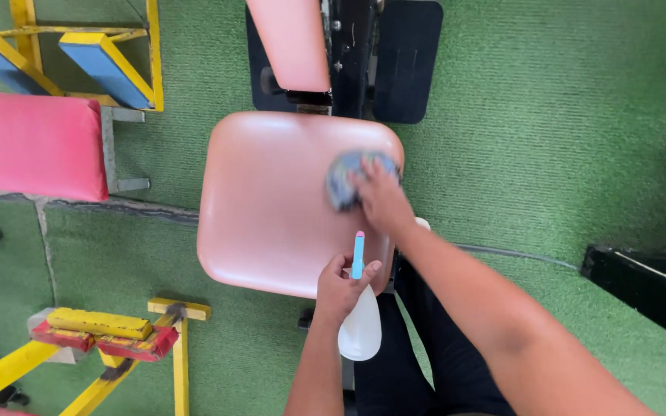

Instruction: The person is cleaning various parts of a gym exercise machine using a spray bottle and a cloth.

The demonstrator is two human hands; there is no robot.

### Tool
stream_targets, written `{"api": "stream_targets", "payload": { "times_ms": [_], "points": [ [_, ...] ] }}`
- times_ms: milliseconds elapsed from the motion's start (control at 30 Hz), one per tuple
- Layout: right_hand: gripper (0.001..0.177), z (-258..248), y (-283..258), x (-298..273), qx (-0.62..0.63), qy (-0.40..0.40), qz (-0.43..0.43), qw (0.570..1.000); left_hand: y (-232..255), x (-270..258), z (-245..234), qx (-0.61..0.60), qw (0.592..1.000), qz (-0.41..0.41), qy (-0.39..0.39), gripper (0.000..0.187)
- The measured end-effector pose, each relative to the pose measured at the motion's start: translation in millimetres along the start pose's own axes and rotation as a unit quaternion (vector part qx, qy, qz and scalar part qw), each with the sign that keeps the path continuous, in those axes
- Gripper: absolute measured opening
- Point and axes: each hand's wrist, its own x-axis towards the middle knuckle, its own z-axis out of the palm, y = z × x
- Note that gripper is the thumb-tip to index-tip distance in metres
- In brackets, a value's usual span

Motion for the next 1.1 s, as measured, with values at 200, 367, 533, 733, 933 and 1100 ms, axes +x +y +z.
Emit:
{"api": "stream_targets", "payload": {
  "times_ms": [200,367,533,733,933,1100],
  "points": [
    [0.059,-10.7,13.2,63.8,0.038,0.016,0.106,0.994,-0.3,-1.3,8.7,-0.054,0.998,0.012,0.015,0.058],
    [0.058,-6.1,-27.9,-89.5,0.078,-0.015,-0.02,0.997,6.8,-2.0,0.2,-0.068,0.997,0.036,-0.012,0.056],
    [0.063,-12.2,-22.5,-91.2,0.095,-0.049,-0.027,0.994,18.0,-1.0,-4.6,-0.12,0.991,0.041,-0.037,0.058],
    [0.057,-1.8,41.5,54.2,0.027,0.035,0.048,0.998,6.4,6.7,6.5,-0.044,0.998,0.033,-0.008,0.057],
    [0.053,-0.5,33.6,39.7,0.068,0.051,0.128,0.988,10.9,14.9,10.0,-0.053,0.998,0.033,0.01,0.054],
    [0.065,-24.4,-16.4,-48.1,0.085,-0.018,-0.053,0.995,32.2,27.9,-1.6,-0.116,0.992,0.058,0.01,0.05]
  ]
}}
